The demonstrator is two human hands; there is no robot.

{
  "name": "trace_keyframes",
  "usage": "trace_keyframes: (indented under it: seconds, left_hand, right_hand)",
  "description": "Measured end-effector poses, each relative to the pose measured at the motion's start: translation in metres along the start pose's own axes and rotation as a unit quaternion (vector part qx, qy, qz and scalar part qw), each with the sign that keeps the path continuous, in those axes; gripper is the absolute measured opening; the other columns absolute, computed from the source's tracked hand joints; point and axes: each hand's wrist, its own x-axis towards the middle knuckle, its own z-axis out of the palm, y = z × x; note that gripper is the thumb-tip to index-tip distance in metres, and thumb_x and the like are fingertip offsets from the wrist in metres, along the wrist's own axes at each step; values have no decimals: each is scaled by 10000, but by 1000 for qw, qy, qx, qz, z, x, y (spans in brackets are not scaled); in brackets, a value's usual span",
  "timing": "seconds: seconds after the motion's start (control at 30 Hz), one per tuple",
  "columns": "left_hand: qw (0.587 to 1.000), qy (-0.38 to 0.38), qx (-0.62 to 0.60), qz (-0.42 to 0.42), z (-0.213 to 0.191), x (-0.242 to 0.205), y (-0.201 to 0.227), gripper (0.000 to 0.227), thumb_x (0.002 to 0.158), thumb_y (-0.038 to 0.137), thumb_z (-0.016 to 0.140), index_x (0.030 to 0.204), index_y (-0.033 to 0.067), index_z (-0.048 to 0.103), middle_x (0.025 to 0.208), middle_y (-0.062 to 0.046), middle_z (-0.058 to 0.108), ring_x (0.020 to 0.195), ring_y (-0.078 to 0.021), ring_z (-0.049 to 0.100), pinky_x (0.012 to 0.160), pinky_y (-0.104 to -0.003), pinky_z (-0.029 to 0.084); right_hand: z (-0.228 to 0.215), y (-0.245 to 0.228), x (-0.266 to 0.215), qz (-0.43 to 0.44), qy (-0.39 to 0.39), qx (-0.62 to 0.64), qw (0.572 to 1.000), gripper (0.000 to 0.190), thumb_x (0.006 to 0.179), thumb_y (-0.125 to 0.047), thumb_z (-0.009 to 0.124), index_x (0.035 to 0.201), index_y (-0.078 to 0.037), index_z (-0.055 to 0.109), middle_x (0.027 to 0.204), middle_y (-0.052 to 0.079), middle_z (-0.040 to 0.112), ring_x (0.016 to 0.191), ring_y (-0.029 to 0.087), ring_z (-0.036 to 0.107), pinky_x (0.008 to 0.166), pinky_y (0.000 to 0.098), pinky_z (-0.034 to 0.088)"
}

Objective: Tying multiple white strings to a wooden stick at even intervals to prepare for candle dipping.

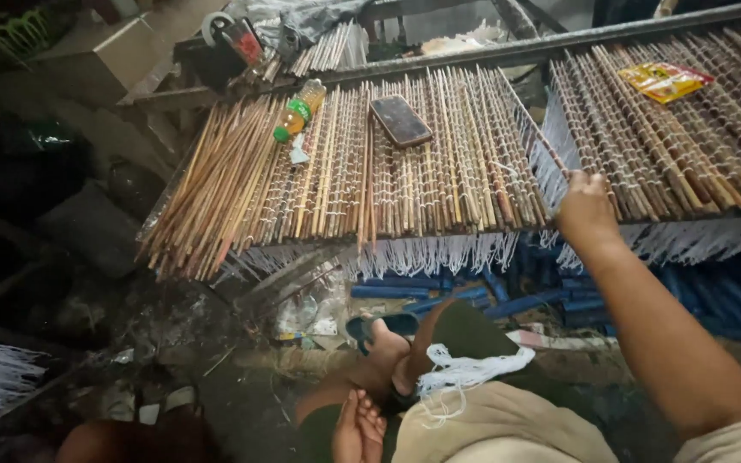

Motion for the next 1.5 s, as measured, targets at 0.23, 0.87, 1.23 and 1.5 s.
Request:
trace_keyframes:
  seconds: [0.23, 0.87, 1.23, 1.5]
  left_hand:
    - [1000, -21, -8, 8, 1, -7, 2, 174, 1007, 298, 650, 996, 126, 675, 770, -2, 569, 627, -139, 503, 547, -299, 390]
    - [999, -42, 15, 23, 23, -34, 9, 169, 1027, 288, 622, 988, 127, 655, 788, 3, 578, 650, -126, 506, 556, -267, 395]
    - [913, -22, 374, 158, 103, -82, 4, 225, 980, 280, 626, 1092, 113, 728, 961, -67, 796, 859, -153, 731, 731, -274, 561]
    - [783, -272, 504, 242, 167, -144, 32, 287, 1043, 302, 512, 1231, 111, 616, 852, -14, 696, 738, -83, 648, 771, -264, 515]
  right_hand:
    - [-12, -20, -6, -2, -66, -156, 985, 374, 1001, -55, 527, 1368, 9, 558, 1314, 258, 581, 1164, 430, 593, 903, 537, 546]
    - [42, 73, -111, -117, -205, -15, 972, 231, 1011, -99, 464, 1151, -152, 640, 1060, 81, 728, 898, 238, 682, 799, 365, 540]
    - [78, 46, -169, -267, -241, 13, 933, 332, 937, -139, 547, 1171, -190, 776, 1201, 40, 772, 1175, 238, 697, 996, 389, 554]
    - [61, -115, -187, -444, -351, 185, 804, 244, 936, -170, 578, 1081, -199, 772, 908, -33, 769, 751, 112, 750, 675, 266, 572]
